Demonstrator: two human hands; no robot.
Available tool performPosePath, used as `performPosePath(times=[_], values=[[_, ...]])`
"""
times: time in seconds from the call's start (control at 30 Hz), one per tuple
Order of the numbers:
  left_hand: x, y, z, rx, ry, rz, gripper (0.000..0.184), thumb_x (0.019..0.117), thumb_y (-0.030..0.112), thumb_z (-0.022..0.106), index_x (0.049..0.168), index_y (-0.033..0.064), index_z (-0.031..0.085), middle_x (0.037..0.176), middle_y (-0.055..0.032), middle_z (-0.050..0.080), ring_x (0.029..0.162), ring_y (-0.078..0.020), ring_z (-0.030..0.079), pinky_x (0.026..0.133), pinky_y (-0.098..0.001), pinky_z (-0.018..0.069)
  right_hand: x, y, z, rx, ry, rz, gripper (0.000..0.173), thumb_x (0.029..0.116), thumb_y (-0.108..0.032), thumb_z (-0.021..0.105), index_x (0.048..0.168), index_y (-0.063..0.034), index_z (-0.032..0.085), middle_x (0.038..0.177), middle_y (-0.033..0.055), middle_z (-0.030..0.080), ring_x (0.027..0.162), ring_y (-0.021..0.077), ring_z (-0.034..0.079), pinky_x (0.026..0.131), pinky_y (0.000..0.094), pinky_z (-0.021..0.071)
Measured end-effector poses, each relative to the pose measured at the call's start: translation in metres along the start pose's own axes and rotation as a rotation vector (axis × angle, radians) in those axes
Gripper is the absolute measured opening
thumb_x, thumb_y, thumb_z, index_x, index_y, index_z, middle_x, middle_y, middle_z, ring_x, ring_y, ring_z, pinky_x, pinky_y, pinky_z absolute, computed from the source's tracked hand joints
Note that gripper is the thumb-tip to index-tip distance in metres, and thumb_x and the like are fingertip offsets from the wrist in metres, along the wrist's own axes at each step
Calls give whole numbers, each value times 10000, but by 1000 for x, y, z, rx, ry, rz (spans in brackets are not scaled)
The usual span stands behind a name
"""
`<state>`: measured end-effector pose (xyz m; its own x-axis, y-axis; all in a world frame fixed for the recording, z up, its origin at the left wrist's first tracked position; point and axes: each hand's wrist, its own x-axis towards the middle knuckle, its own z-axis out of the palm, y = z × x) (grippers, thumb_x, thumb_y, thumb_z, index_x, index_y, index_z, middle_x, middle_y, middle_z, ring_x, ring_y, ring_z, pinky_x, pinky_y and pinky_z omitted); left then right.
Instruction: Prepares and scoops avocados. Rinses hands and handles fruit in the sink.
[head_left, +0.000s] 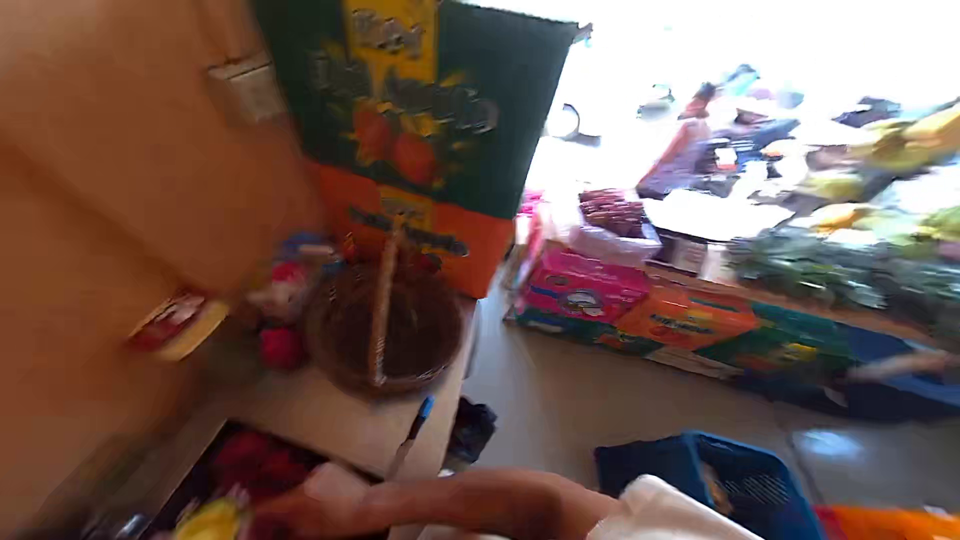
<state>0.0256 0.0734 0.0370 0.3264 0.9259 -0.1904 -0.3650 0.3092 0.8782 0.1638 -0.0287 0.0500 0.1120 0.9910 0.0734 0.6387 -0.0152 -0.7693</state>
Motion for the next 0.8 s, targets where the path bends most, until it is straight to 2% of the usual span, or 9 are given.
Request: performPosePath(times=[0.07,0.1,0.17,0.27,0.37,0.53,0.67,0.73,0.8], values=[[1,10,35,-141,113,5,666,1066,575,70,1248,80,476,1002,-51,702,897,-159,704,774,-338,610,-8,1,15,140,147,0,325,1006,-110,595,1299,-164,725,925,122,776,781,298,747,740,563,605],[5,13,43,-206,163,25,680,1060,591,66,1241,86,484,1002,-61,692,889,-166,696,775,-348,608,-9,1,22,200,171,18,336,1021,-122,571,1324,-164,712,976,114,781,810,278,755,765,544,615],[12,11,48,-291,237,39,668,1049,634,114,1276,138,501,1052,-46,666,939,-166,672,830,-368,589,-8,2,30,254,202,41,330,1040,-150,546,1324,-142,712,1044,101,783,873,237,763,814,491,624],[16,6,42,-369,263,51,678,1024,690,191,1305,192,554,1136,-29,674,1063,-183,664,927,-386,568,-8,0,28,350,134,99,349,1049,-161,520,1344,-71,685,1109,111,769,931,182,749,882,399,604],[10,-1,39,-446,217,44,741,994,738,175,1307,193,568,1188,-39,677,1143,-196,648,988,-396,546,-15,-5,27,545,111,184,347,1037,-142,517,1317,-25,685,896,55,743,671,47,623,668,250,549],[7,-17,25,-697,100,83,770,942,798,222,1278,198,566,1206,-38,666,1168,-194,639,1007,-385,539,-10,-20,19,938,-23,421,317,1053,-129,526,1309,-9,669,697,-38,587,495,7,410,461,193,368],[5,-27,15,-829,142,59,735,962,779,242,1262,206,590,1196,-14,682,1144,-153,662,967,-344,568,-8,-26,15,1156,-159,677,310,1079,-151,503,1335,-40,639,649,-54,466,448,14,317,407,183,284],[2,-29,11,-908,147,49,697,962,774,281,1222,211,599,1164,-8,685,1116,-145,669,951,-329,571,-7,-25,15,1185,-203,733,299,1077,-154,511,1325,-54,644,660,-56,464,452,15,311,412,182,281],[-3,-35,3,-972,83,30,721,942,791,308,1265,208,584,1238,-24,664,1184,-173,645,993,-352,554,-1,-15,7,1178,-319,757,287,1071,-160,505,1311,-71,635,637,-80,426,444,5,301,409,171,274]])
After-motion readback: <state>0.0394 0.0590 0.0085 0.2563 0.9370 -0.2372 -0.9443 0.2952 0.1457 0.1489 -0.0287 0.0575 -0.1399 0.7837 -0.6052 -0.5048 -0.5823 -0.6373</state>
